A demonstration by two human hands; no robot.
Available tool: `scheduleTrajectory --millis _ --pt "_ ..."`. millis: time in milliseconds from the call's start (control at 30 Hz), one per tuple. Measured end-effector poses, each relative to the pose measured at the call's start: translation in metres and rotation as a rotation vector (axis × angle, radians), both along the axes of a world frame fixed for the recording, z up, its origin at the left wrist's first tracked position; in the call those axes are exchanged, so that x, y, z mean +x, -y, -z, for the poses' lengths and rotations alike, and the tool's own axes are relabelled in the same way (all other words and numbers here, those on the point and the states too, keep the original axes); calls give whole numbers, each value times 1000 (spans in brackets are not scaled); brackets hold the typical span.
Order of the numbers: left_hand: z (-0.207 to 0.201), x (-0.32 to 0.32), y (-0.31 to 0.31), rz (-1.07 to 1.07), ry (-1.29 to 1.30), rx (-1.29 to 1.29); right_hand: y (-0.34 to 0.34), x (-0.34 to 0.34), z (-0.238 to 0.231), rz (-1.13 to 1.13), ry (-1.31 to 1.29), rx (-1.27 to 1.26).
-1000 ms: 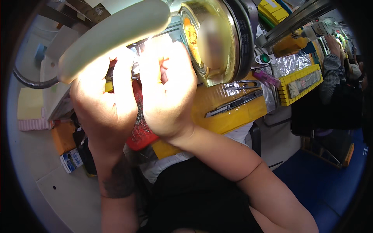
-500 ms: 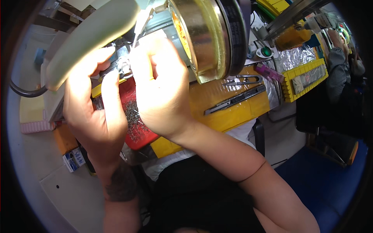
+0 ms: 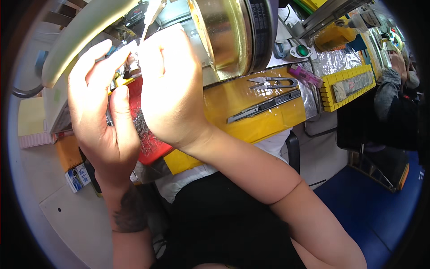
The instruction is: Assembling small metal pins into a fixture using glue and precision hand tools at a workbench.
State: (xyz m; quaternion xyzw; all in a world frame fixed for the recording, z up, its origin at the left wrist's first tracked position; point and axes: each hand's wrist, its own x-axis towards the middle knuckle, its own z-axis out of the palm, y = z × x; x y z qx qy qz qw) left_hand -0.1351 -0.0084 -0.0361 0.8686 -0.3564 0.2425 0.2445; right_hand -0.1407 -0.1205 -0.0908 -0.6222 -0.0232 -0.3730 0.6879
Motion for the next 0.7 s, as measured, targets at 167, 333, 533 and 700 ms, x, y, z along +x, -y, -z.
scheduleTrajectory --millis 167,333,533,700 --pt "0 -2 0 -13 4 2 -2 -2 -1 -32 -14 62" --pt "1 -2 1 -12 9 1 3 -1 0 46 3 -48" --pt "18 -3 -2 62 -160 -180 6 -2 1 90 77 -233" --pt "49 1 8 180 -358 -589 3 6 6 102 92 -301"
